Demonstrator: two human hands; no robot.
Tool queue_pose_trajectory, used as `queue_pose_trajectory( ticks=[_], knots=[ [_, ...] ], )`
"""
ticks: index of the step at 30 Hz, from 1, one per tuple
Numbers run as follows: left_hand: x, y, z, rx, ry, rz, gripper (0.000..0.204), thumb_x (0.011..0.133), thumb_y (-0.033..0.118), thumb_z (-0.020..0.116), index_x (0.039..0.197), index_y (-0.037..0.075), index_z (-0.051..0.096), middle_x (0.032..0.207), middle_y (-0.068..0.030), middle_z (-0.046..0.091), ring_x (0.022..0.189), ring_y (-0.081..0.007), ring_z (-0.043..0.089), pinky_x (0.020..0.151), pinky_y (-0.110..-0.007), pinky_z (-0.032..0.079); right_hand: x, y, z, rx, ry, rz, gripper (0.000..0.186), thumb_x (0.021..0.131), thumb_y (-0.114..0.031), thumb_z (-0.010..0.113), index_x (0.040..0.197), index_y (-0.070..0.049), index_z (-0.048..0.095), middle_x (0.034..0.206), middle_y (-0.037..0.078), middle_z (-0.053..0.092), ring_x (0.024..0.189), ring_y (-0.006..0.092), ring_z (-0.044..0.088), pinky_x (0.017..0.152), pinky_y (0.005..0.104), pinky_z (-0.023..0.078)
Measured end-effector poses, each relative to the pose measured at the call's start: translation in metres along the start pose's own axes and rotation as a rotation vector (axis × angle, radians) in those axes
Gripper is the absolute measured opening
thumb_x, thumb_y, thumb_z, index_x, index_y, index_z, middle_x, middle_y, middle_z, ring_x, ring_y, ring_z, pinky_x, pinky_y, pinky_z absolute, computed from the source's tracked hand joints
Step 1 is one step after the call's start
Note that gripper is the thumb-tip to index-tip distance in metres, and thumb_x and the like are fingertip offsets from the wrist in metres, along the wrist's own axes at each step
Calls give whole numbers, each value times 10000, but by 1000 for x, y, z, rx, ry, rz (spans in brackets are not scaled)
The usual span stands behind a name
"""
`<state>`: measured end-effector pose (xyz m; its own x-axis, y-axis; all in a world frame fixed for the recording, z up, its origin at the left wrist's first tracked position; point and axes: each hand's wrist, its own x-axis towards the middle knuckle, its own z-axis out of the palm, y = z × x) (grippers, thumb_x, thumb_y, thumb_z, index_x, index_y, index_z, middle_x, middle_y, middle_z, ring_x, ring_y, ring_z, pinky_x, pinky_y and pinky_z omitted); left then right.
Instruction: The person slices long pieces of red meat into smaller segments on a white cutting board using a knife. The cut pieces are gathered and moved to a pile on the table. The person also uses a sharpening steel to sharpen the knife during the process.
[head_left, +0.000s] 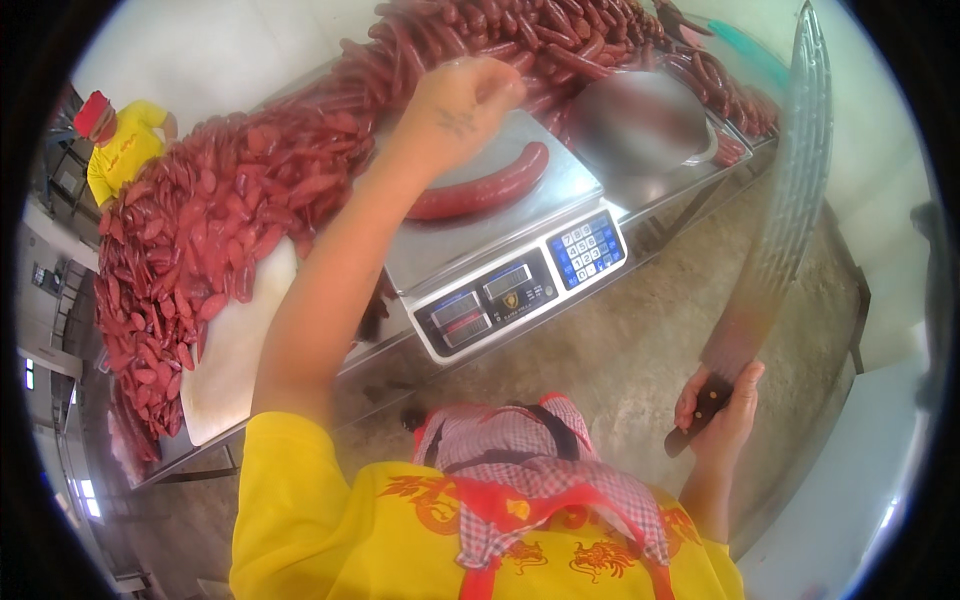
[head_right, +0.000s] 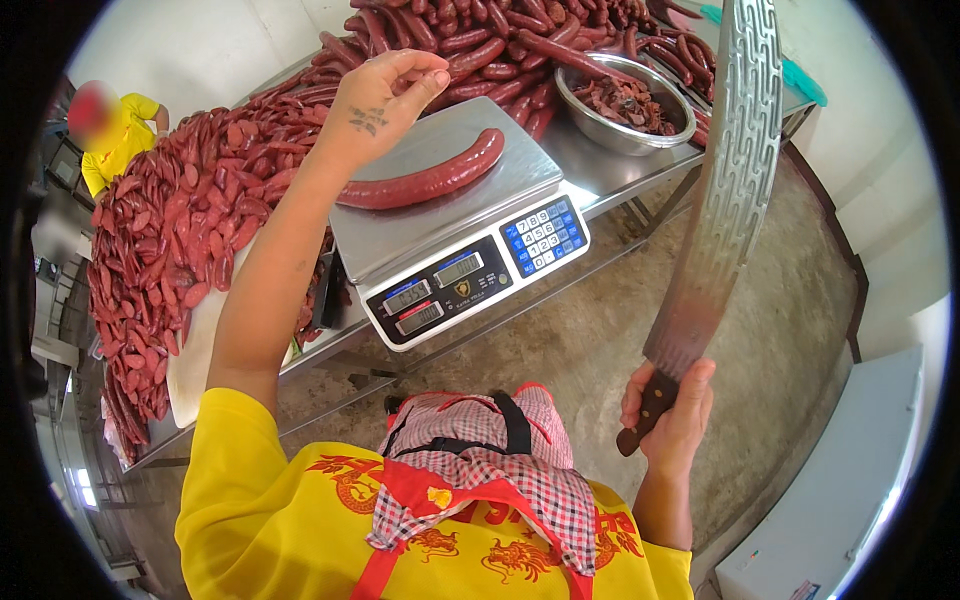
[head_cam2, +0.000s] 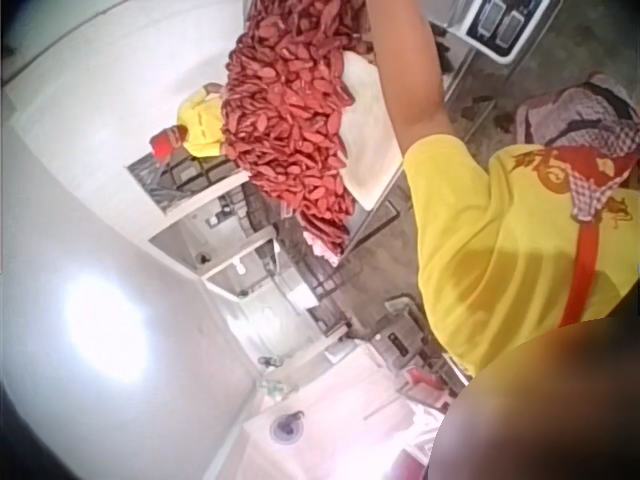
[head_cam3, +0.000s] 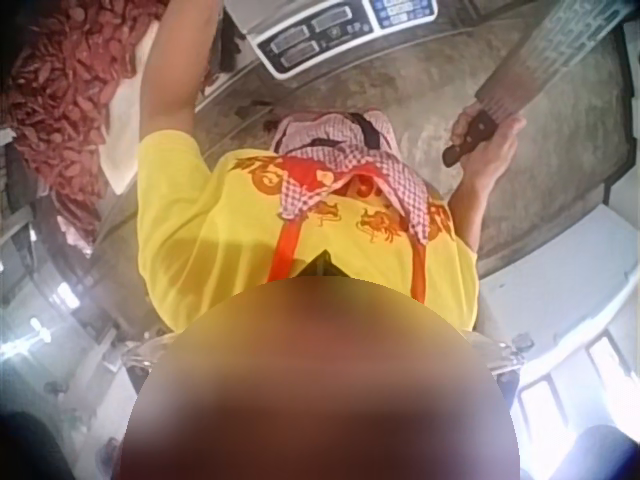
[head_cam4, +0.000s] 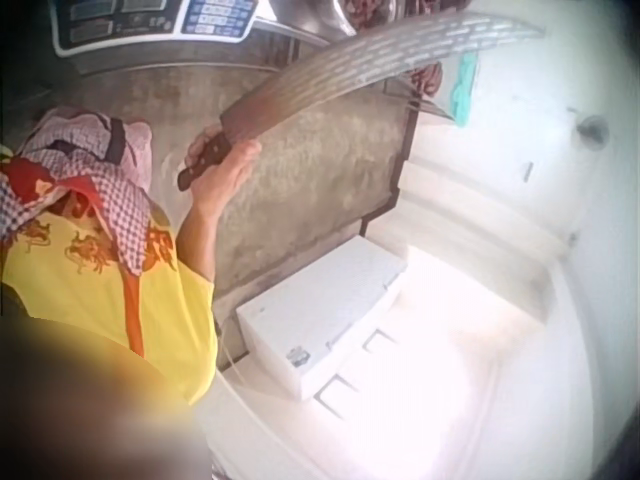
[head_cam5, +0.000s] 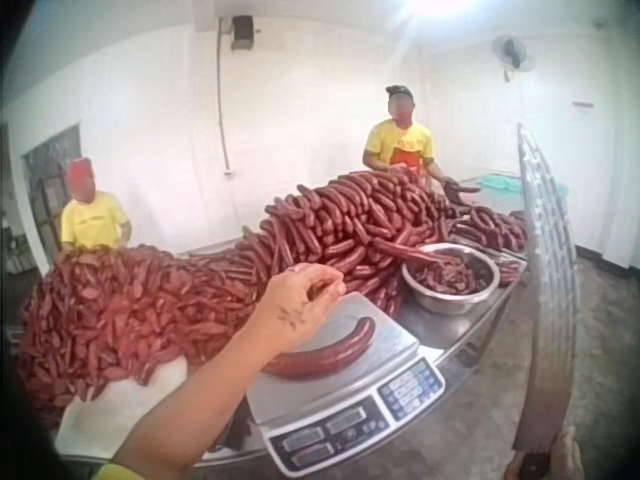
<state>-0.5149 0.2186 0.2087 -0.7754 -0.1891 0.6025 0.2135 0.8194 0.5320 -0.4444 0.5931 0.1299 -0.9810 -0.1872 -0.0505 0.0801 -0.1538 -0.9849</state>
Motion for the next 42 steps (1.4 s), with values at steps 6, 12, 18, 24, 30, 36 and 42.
queue_pose_trajectory(
  ticks=[6,12,18,24,30,36,42],
  knots=[
    [7,-6,19,-51,-43,8,310,894,294,644,1090,55,665,919,-64,671,766,-140,601,727,-276,488,4,-1,-8,-9,-7,-28,728,955,-642,292,783,14,558,525,101,516,389,155,472,372,266,383],
    [-32,-36,65,195,-144,9,504,872,437,624,1177,38,578,963,-161,667,870,-302,640,808,-398,495,5,2,-3,22,4,-27,727,949,-649,299,797,14,557,525,102,516,392,156,474,378,265,389],
    [-69,-63,80,517,-286,-120,686,832,640,547,1111,13,549,986,-246,650,932,-409,626,829,-466,487,6,0,25,33,-10,59,724,949,-648,304,794,11,557,531,106,515,399,160,478,385,267,388],
    [-72,-72,-25,483,-434,-259,645,806,639,585,1018,31,617,864,-235,669,829,-404,653,728,-461,513,-4,7,67,-48,-122,16,736,949,-654,292,780,9,563,534,99,515,409,152,481,392,264,387],
    [-177,-80,-203,573,-552,-492,607,748,638,656,977,77,617,822,-195,665,800,-388,650,699,-453,496,-23,25,146,-121,-257,139,763,941,-673,278,775,13,566,547,82,526,430,143,494,413,258,405],
    [-318,-122,-300,555,-761,-684,567,788,625,614,988,95,600,829,-189,647,825,-386,627,727,-464,470,-43,47,259,-368,-540,370,746,956,-649,274,834,18,586,610,73,548,501,138,520,465,264,418],
    [-408,-162,-303,649,-402,-500,369,800,385,688,1105,179,657,979,-35,584,961,-243,536,828,-409,386,-49,91,360,-871,-1009,321,572,998,-493,378,885,20,605,685,139,608,600,222,612,568,354,467]
  ],
)
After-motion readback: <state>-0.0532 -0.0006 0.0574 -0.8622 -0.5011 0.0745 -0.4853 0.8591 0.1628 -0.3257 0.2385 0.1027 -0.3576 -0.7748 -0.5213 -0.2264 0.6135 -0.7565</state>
